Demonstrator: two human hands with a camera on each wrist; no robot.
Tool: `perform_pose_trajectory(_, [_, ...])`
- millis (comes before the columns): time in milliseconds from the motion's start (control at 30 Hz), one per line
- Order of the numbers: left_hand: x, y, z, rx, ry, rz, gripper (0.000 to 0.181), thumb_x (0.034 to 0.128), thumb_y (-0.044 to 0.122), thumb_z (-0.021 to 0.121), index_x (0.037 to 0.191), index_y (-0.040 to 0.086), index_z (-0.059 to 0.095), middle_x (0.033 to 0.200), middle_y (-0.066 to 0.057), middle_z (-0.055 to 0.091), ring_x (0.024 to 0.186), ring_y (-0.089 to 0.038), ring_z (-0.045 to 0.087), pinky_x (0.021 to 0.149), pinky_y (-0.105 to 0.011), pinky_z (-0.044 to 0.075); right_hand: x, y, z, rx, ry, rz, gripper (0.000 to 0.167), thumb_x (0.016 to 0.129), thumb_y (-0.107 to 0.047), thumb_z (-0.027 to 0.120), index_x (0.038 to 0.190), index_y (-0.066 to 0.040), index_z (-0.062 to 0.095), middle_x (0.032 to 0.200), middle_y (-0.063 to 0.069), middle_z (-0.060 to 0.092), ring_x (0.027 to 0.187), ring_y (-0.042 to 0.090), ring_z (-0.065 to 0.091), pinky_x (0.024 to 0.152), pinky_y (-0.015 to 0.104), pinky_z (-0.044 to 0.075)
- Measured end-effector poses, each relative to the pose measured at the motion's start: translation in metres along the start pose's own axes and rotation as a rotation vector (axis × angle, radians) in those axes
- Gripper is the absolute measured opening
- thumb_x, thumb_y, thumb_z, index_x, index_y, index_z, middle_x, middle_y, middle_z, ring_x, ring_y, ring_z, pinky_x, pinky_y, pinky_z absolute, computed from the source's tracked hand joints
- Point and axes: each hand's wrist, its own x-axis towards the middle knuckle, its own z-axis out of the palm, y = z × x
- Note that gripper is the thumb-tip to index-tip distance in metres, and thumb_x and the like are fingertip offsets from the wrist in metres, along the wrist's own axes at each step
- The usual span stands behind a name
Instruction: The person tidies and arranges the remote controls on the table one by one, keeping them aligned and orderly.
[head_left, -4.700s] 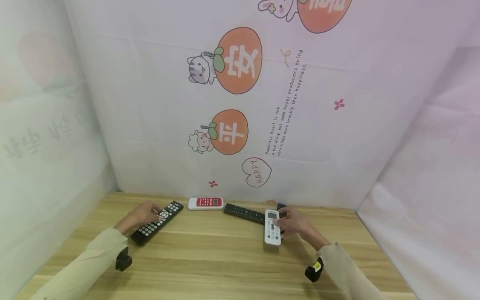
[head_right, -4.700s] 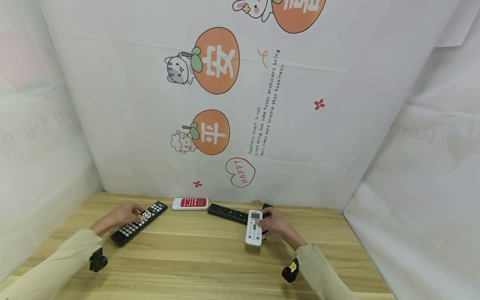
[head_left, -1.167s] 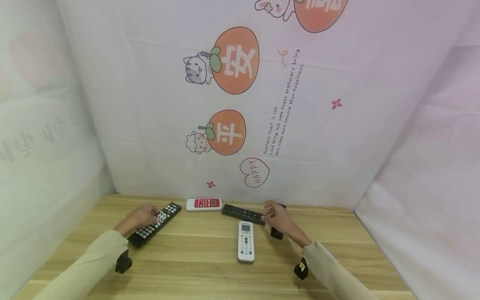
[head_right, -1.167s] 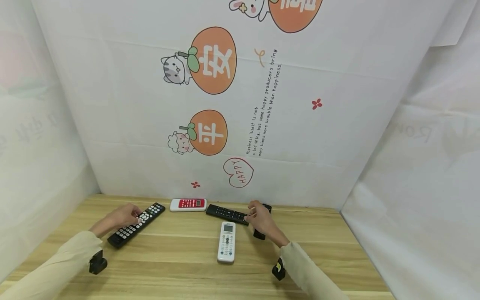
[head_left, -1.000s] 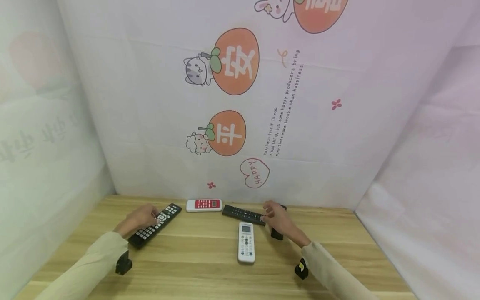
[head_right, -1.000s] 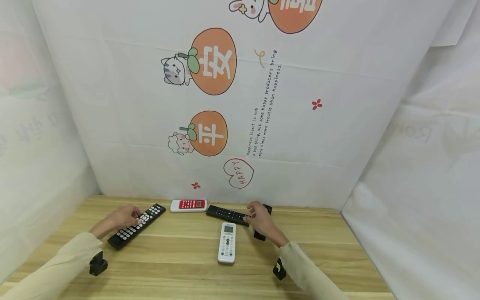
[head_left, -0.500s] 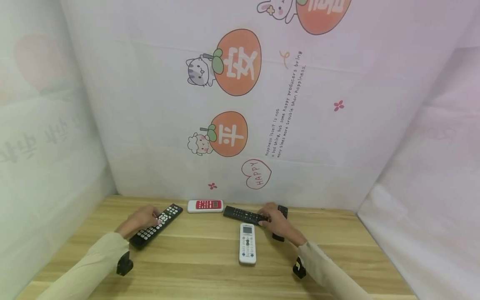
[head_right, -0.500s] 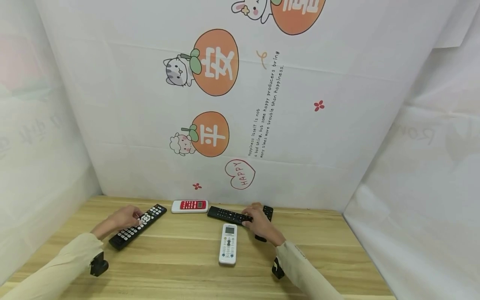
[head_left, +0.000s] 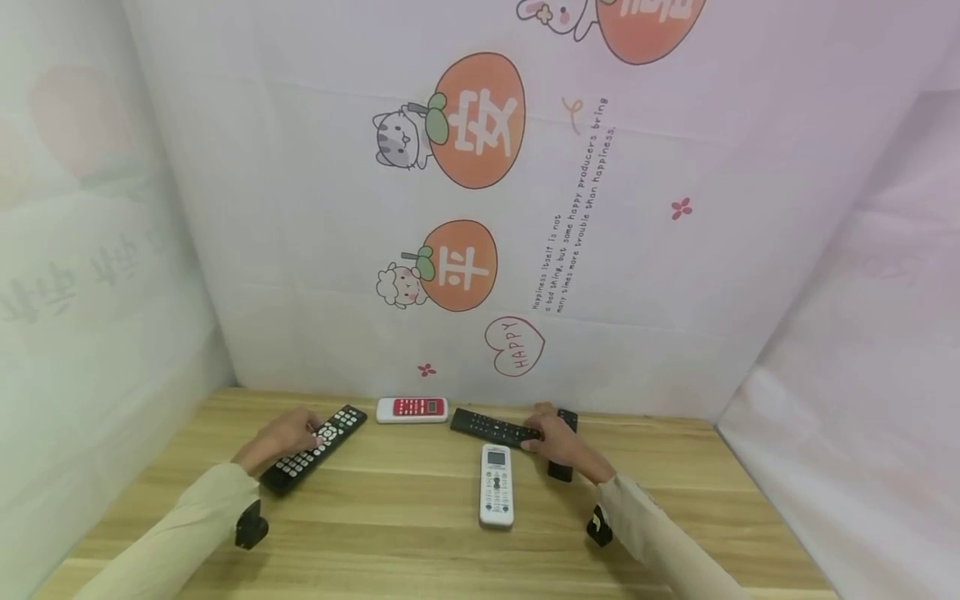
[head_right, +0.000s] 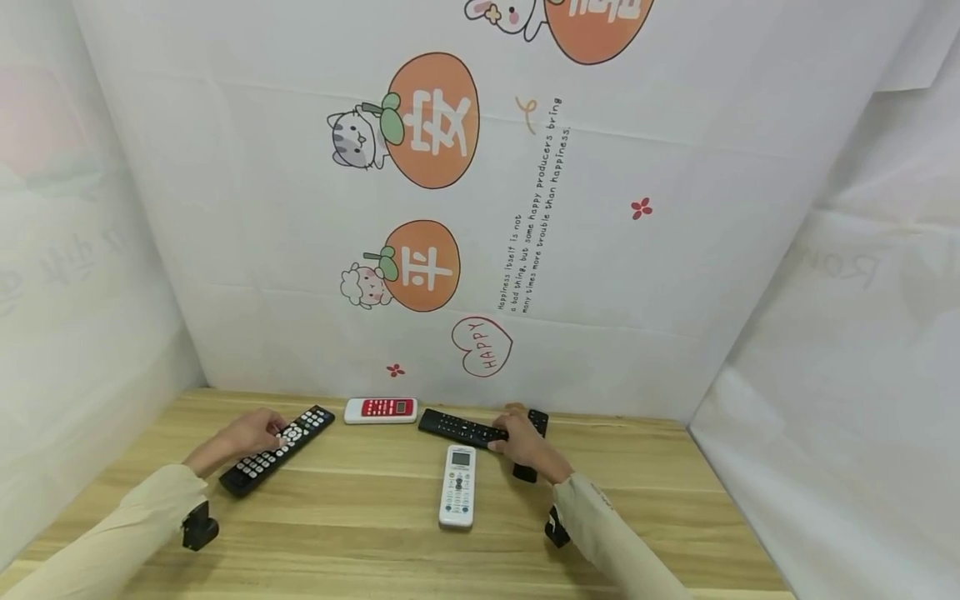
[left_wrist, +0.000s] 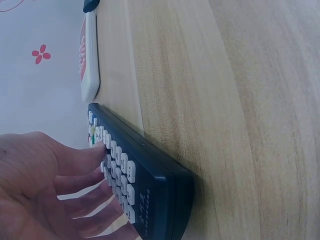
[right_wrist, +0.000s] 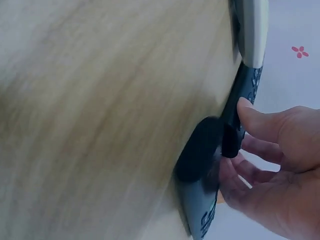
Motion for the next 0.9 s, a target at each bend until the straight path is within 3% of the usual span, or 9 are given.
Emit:
perform_pose_trajectory(67, [-0.001, 0.001, -0.001, -0.007, -0.001, -0.005, 0.036, 0.0947, 0.008, 0.068, 0.121, -0.016, 0.063, 0.106, -0.027, 0.067, 0.095, -0.034, 0.064, 0.087, -0.055, 0.054, 0.0, -0.003, -0.003, -0.006, -0.018, 0.016, 0.027, 0.091, -0.007, 0.079, 0.111, 0.008, 0.072, 0.114, 0.021, 0.07, 0.131, 0.044, 0.052, 0.109, 0.058, 0.048])
perform_pose_trajectory(267, [0.001, 0.003, -0.001, -0.022, -0.011, -0.021, 0.034, 0.0959, 0.006, 0.067, 0.121, -0.016, 0.063, 0.105, -0.025, 0.067, 0.095, -0.033, 0.064, 0.086, -0.051, 0.055, -0.002, -0.01, -0.008, 0.043, -0.047, 0.138, 0.028, 0.085, -0.01, 0.086, 0.104, 0.004, 0.071, 0.114, 0.014, 0.061, 0.102, 0.026, 0.058, 0.089, 0.045, 0.054])
perform_pose_trajectory(333, [0.002, 0.003, -0.001, -0.028, -0.011, -0.021, 0.034, 0.0959, 0.006, 0.067, 0.121, -0.017, 0.063, 0.104, -0.024, 0.068, 0.094, -0.032, 0.064, 0.085, -0.05, 0.055, -0.001, -0.01, -0.008, 0.066, -0.045, 0.192, 0.031, 0.083, -0.011, 0.088, 0.105, 0.003, 0.071, 0.116, 0.015, 0.061, 0.099, 0.024, 0.058, 0.086, 0.042, 0.053])
perform_pose_trajectory(467, [0.002, 0.003, -0.001, -0.03, -0.004, -0.01, 0.034, 0.0952, 0.005, 0.068, 0.12, -0.017, 0.063, 0.103, -0.024, 0.067, 0.094, -0.032, 0.063, 0.085, -0.05, 0.055, -0.002, -0.008, -0.009, 0.12, -0.006, 0.249, 0.031, 0.081, -0.007, 0.088, 0.104, 0.003, 0.068, 0.14, 0.023, 0.057, 0.102, 0.028, 0.063, 0.091, 0.046, 0.055])
perform_pose_trajectory(567, [0.001, 0.002, -0.001, -0.029, 0.001, -0.005, 0.034, 0.0948, 0.005, 0.068, 0.12, -0.018, 0.063, 0.104, -0.025, 0.067, 0.095, -0.033, 0.063, 0.086, -0.051, 0.055, -0.002, -0.004, -0.01, 0.151, 0.032, 0.232, 0.029, 0.08, -0.003, 0.087, 0.1, 0.004, 0.067, 0.153, 0.027, 0.048, 0.103, 0.03, 0.065, 0.092, 0.047, 0.055])
perform_pose_trajectory(767, [0.001, 0.002, -0.001, -0.007, 0.007, 0.002, 0.035, 0.0948, 0.005, 0.068, 0.121, -0.017, 0.063, 0.11, -0.028, 0.068, 0.098, -0.034, 0.064, 0.09, -0.054, 0.055, -0.003, 0.002, -0.013, 0.233, 0.139, 0.137, 0.039, 0.084, -0.009, 0.083, 0.114, 0.009, 0.066, 0.12, 0.028, 0.067, 0.095, 0.031, 0.068, 0.085, 0.046, 0.06])
perform_pose_trajectory(900, [0.002, 0.001, -0.001, -0.003, 0.006, 0.008, 0.035, 0.095, 0.006, 0.068, 0.121, -0.017, 0.063, 0.11, -0.028, 0.068, 0.099, -0.034, 0.065, 0.091, -0.054, 0.055, -0.002, 0.001, -0.019, 0.438, 0.22, 0.154, 0.047, 0.089, -0.017, 0.079, 0.124, 0.01, 0.064, 0.115, 0.026, 0.069, 0.103, 0.036, 0.068, 0.089, 0.045, 0.059])
